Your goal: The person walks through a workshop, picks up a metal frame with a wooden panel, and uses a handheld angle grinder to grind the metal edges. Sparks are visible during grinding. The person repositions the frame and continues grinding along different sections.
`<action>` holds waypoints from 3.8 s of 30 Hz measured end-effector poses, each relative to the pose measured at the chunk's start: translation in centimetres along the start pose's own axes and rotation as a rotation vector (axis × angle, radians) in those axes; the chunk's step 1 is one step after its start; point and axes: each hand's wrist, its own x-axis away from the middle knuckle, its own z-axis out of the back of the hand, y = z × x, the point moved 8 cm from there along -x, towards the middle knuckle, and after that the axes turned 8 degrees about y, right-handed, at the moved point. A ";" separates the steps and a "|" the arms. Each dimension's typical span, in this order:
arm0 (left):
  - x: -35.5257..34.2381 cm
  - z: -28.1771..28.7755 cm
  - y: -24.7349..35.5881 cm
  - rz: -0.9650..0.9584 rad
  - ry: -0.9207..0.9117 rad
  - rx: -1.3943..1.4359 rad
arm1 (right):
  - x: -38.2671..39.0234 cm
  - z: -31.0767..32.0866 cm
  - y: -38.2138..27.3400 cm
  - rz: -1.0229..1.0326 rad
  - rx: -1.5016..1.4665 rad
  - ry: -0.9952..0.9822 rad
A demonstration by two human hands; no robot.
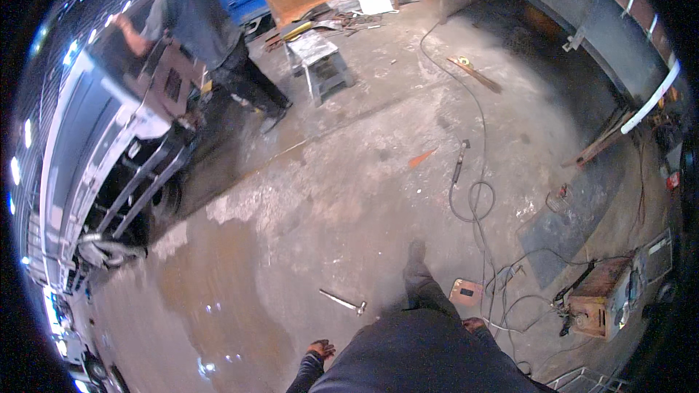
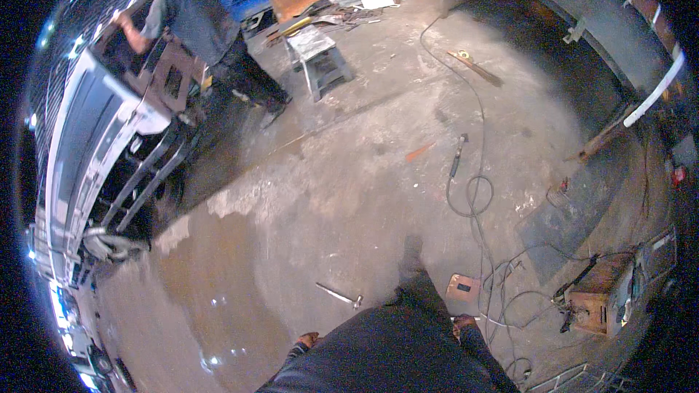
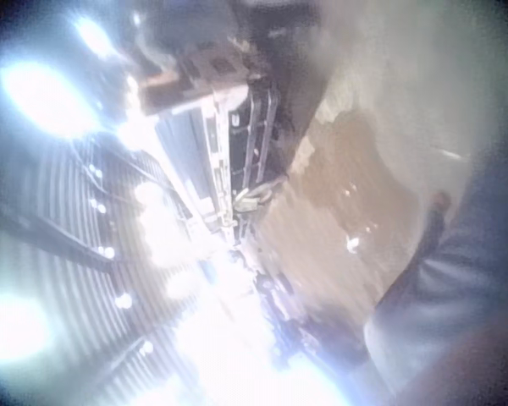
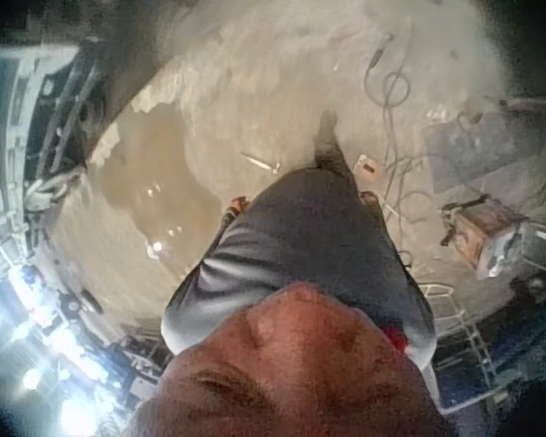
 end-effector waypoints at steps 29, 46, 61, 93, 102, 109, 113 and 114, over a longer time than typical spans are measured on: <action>-44.9 25.5 45.2 0.080 -0.135 0.153 | -38.1 7.0 -40.2 0.073 0.147 0.060; -66.6 38.8 65.3 0.424 0.280 1.117 | -66.3 21.6 -89.5 0.035 0.218 0.047; -71.2 34.1 79.3 0.522 0.309 1.203 | -90.9 18.6 -133.3 0.676 0.745 0.168; -69.3 1.4 138.0 0.880 0.686 2.410 | -109.3 -40.0 -160.7 1.296 1.491 -0.525; -66.4 9.1 131.7 1.352 1.029 2.531 | -104.9 -42.3 -158.5 1.311 1.758 -0.556; -65.9 10.4 129.6 1.278 1.308 2.422 | -103.4 -39.8 -151.5 0.579 1.529 -0.885; -70.3 7.1 131.3 1.148 1.116 2.634 | -98.2 -35.1 -147.0 0.414 1.546 -1.180; -70.8 6.4 131.3 1.099 1.149 2.675 | -97.3 -33.6 -146.3 0.402 1.559 -1.146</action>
